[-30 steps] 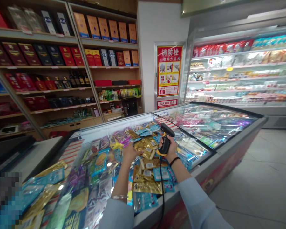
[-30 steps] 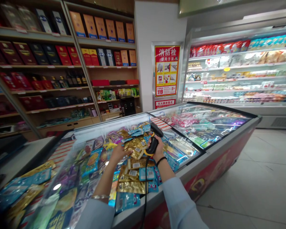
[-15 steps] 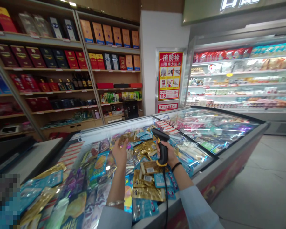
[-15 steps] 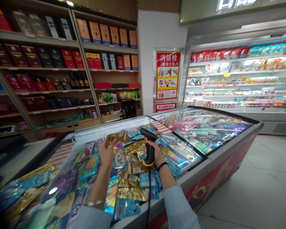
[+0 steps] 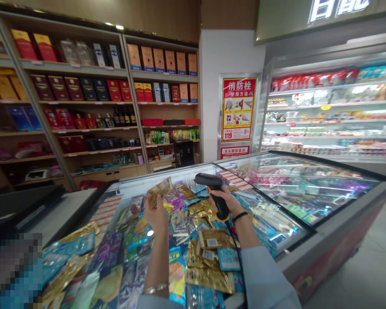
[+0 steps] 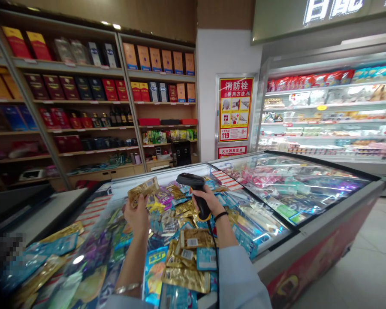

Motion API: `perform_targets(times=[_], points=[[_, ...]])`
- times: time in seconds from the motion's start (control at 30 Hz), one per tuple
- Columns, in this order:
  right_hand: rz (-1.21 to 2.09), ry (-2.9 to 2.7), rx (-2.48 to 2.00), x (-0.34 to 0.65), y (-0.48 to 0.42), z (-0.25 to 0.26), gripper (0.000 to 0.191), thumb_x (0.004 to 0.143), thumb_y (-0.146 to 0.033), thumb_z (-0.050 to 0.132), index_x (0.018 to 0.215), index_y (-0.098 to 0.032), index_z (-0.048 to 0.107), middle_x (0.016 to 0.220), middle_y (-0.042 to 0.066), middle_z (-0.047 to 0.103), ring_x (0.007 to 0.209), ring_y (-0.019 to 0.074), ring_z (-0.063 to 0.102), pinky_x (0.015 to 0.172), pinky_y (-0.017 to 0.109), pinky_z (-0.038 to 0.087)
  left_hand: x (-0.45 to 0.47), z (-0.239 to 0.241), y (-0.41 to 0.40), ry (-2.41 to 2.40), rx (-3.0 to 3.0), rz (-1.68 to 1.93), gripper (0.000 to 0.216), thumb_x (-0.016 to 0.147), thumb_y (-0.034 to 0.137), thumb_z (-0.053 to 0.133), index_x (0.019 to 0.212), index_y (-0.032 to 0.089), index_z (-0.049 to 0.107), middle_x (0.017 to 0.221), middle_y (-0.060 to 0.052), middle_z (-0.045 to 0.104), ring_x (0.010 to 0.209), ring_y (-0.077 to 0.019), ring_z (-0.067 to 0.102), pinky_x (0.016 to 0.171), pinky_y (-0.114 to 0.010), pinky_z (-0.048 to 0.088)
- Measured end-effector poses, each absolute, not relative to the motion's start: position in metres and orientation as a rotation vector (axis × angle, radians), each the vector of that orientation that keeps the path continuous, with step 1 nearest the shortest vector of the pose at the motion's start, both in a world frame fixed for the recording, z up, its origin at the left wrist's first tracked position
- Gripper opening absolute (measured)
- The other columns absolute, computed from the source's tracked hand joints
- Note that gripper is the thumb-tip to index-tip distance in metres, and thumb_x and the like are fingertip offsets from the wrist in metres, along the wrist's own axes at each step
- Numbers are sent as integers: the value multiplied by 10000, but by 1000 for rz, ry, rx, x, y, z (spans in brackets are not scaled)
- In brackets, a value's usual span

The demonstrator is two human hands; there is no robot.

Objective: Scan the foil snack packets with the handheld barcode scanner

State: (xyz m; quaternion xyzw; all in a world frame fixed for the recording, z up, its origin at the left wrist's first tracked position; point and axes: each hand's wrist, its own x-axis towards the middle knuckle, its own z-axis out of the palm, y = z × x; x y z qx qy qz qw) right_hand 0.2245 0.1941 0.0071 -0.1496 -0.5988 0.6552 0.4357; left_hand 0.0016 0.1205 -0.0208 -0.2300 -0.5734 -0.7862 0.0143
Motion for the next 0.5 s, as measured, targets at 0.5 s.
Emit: perform_targets(times=[0.5], points=[[1762, -1485, -392, 222, 187, -4, 185, 712, -317, 720, 795, -188, 617, 500, -26, 579, 337, 110, 489, 320, 210, 368, -7, -30, 127, -1779, -812, -2446, 477, 848, 484, 535, 1183, 151, 602, 1048, -120, 709, 948, -237, 692, 850, -345, 537]])
